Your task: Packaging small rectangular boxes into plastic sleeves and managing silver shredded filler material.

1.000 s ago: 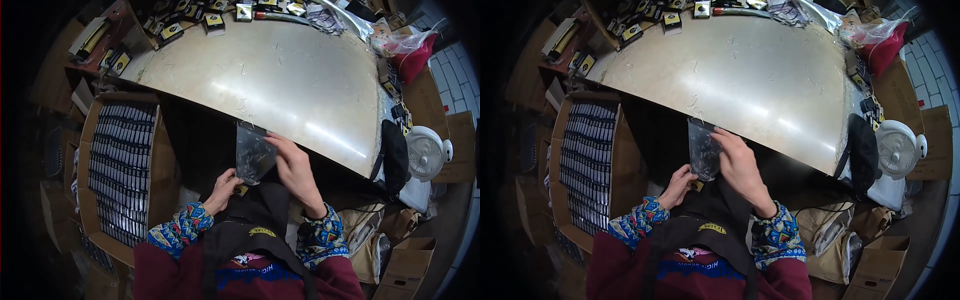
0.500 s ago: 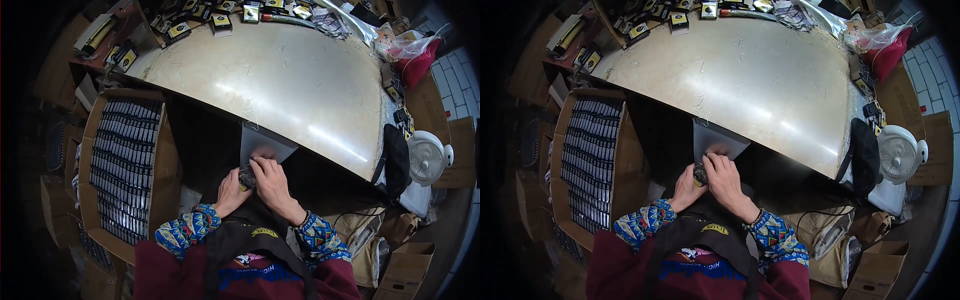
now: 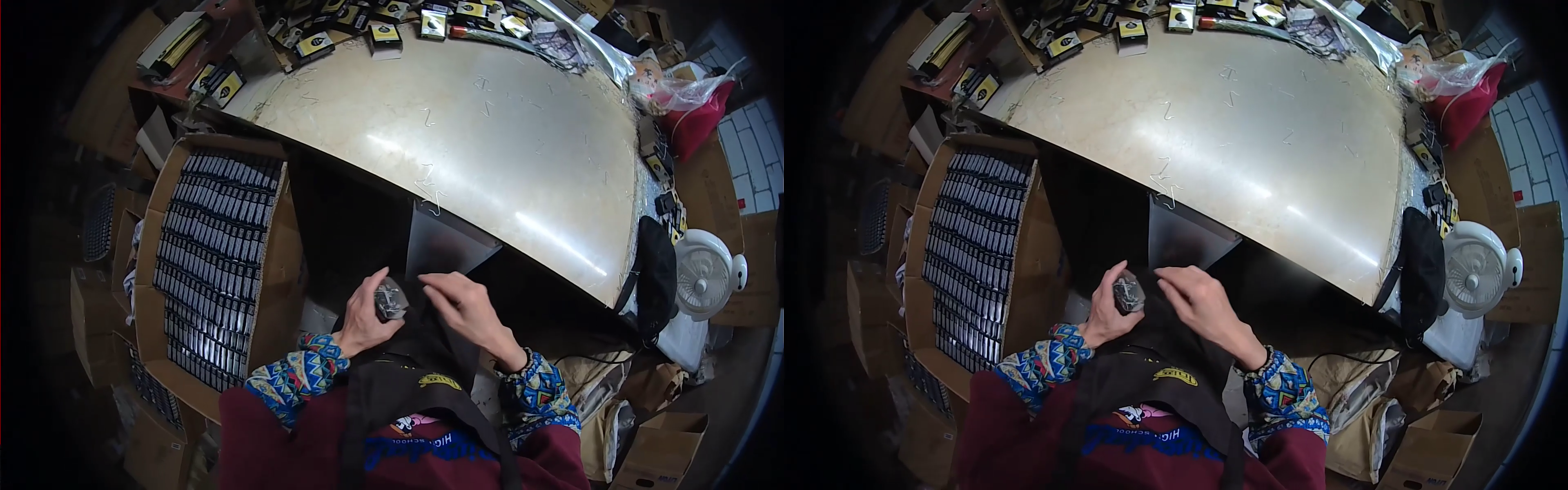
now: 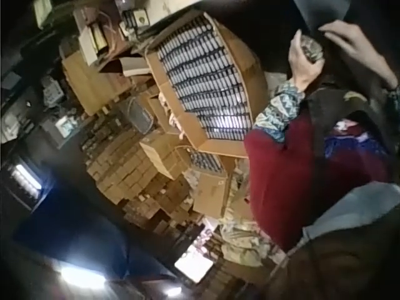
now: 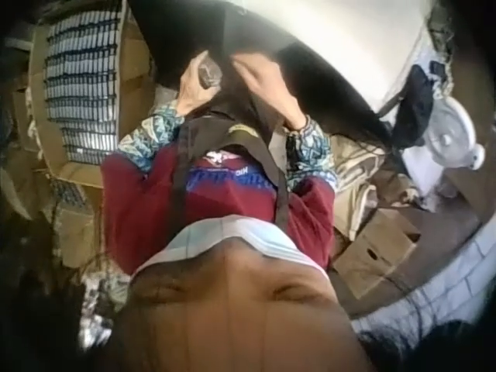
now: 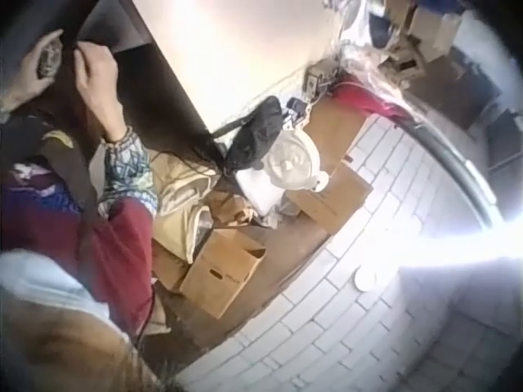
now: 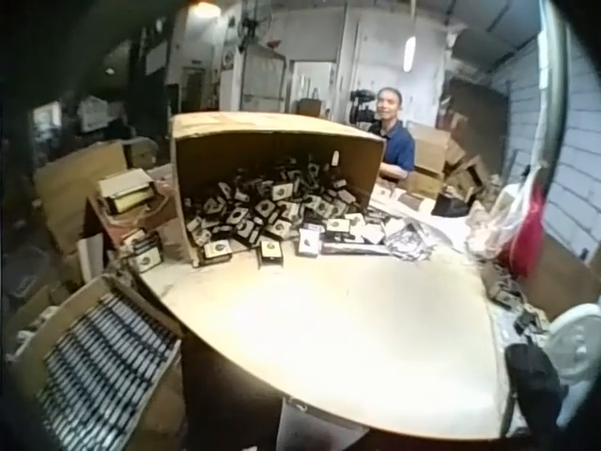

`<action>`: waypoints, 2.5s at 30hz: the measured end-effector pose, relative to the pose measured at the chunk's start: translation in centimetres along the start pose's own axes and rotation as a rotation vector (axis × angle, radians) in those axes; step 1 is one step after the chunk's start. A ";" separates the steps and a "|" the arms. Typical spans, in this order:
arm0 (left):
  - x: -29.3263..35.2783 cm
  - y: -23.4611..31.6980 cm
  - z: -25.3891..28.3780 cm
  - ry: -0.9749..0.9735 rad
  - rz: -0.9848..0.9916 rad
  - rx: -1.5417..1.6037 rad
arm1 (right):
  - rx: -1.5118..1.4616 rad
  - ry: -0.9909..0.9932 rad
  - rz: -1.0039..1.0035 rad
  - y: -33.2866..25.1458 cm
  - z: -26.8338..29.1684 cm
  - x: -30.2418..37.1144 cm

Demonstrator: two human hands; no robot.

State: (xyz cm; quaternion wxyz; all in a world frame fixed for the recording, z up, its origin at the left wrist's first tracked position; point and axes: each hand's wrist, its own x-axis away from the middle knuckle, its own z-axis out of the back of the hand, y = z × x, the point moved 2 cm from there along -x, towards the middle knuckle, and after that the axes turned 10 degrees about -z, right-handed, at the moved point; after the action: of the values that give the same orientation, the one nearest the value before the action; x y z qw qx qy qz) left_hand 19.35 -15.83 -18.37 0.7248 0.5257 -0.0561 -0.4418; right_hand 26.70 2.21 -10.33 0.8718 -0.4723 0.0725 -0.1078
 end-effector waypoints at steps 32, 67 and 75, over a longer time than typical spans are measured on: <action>-11.5 5.5 -1.5 0.026 -0.077 -0.057 | 0.207 0.318 0.163 -2.0 4.7 -3.6; -12.0 4.8 -0.9 0.013 0.057 0.061 | -0.223 0.346 -0.188 -0.8 6.6 -4.0; -12.1 5.9 -1.1 0.165 0.001 0.117 | 0.148 0.540 0.162 -1.7 4.3 -3.0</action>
State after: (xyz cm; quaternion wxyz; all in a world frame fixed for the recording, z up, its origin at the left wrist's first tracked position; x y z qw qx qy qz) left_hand 16.10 -6.22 -9.46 0.6953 0.6016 -0.0221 -0.3927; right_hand 24.58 5.54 -6.48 0.8588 -0.3541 0.3315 -0.1647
